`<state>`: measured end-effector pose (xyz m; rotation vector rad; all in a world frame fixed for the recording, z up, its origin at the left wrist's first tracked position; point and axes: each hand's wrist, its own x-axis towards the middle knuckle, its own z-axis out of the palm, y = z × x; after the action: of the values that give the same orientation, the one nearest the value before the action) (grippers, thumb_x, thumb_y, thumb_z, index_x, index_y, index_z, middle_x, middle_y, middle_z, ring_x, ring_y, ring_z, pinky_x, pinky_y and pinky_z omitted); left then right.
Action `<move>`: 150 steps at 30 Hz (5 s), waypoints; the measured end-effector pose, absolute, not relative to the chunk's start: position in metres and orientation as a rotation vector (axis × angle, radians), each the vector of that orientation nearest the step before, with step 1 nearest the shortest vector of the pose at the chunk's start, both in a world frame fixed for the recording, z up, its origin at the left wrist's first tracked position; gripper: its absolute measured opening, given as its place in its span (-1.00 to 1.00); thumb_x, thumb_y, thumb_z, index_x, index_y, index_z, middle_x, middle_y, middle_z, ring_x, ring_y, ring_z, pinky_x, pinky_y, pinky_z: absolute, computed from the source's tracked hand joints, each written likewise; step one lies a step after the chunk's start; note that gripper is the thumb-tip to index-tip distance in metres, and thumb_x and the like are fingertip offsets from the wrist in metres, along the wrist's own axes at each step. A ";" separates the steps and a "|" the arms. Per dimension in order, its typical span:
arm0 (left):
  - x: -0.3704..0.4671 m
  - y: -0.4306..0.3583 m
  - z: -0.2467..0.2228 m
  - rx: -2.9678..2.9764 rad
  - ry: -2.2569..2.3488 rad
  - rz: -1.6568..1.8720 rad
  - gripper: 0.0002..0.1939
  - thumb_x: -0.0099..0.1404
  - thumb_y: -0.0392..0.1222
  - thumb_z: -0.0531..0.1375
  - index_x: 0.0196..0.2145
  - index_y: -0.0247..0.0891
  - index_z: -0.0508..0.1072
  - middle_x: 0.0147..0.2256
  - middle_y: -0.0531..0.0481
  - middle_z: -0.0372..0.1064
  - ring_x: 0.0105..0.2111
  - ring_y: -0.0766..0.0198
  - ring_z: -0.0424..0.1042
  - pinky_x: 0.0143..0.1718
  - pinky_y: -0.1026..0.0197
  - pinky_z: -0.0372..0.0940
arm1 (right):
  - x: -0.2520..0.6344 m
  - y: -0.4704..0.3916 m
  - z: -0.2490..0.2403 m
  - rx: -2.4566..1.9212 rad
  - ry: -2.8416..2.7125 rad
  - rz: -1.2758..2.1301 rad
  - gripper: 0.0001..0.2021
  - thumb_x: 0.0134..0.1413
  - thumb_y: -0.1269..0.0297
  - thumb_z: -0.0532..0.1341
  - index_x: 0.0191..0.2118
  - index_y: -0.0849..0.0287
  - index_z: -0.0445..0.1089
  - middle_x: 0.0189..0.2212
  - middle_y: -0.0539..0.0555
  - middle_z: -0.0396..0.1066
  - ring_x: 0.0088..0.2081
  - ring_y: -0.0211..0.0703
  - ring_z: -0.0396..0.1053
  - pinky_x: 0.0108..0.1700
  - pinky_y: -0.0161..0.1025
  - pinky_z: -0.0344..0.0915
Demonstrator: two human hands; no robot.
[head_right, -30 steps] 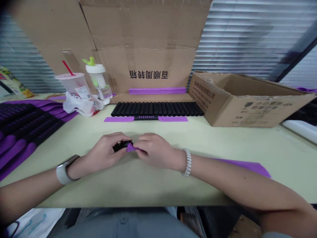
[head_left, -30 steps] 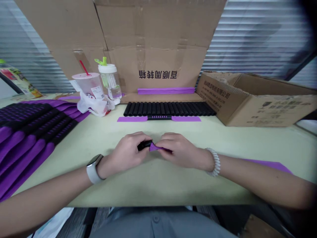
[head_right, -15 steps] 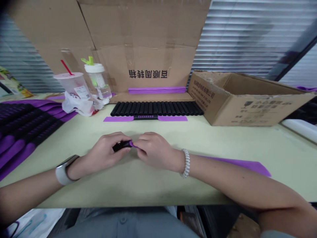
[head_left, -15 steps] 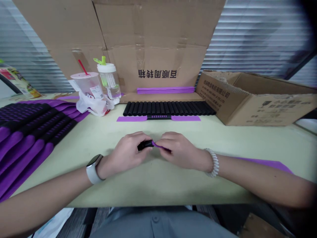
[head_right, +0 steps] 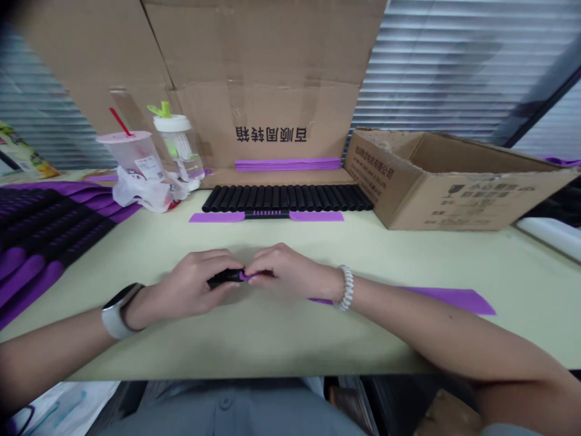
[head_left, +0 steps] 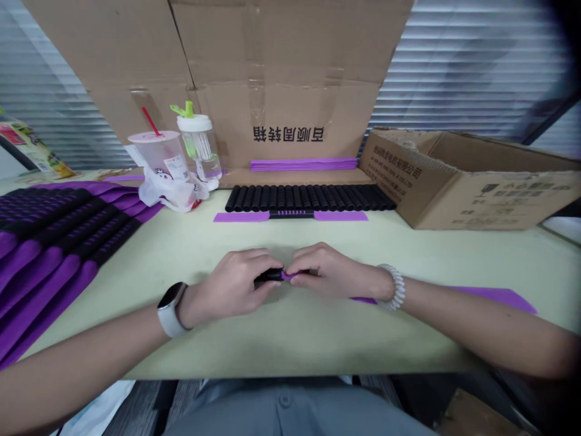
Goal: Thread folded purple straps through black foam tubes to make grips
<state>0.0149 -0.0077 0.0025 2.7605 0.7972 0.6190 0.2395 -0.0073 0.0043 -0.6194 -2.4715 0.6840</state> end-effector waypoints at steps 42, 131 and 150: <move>0.028 -0.006 0.005 2.877 0.991 0.289 -0.81 0.26 -0.29 0.10 -0.18 -0.21 0.42 -0.28 -0.03 0.39 -0.25 0.13 0.41 -0.16 0.04 0.30 | 0.242 -0.016 0.004 -1.046 -2.639 0.335 -0.94 0.11 0.41 0.21 -0.37 0.24 0.43 -0.42 0.04 0.37 -0.35 -0.19 0.30 -0.25 -0.22 0.23; 0.017 -0.009 -0.003 2.933 0.928 0.416 -0.77 0.37 -0.24 0.09 -0.06 -0.28 0.44 -0.29 -0.07 0.32 -0.23 0.14 0.33 -0.18 0.06 0.33 | 0.257 -0.022 0.001 -1.010 -2.797 0.004 -0.85 0.21 0.42 0.14 -0.25 0.25 0.47 -0.30 0.13 0.43 -0.21 -0.09 0.39 -0.07 -0.10 0.31; 0.024 -0.009 0.002 2.916 0.916 0.361 -0.78 0.35 -0.24 0.08 -0.09 -0.27 0.44 -0.28 -0.07 0.36 -0.24 0.14 0.37 -0.18 0.06 0.34 | 0.256 -0.019 0.008 -1.034 -2.829 0.105 -0.84 0.22 0.35 0.14 -0.30 0.25 0.46 -0.38 0.09 0.39 -0.30 -0.13 0.35 -0.17 -0.17 0.27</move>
<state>0.0238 -0.0092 0.0022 2.9165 0.9157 0.3614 0.2562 -0.0186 0.0081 -1.0342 -2.8289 0.1048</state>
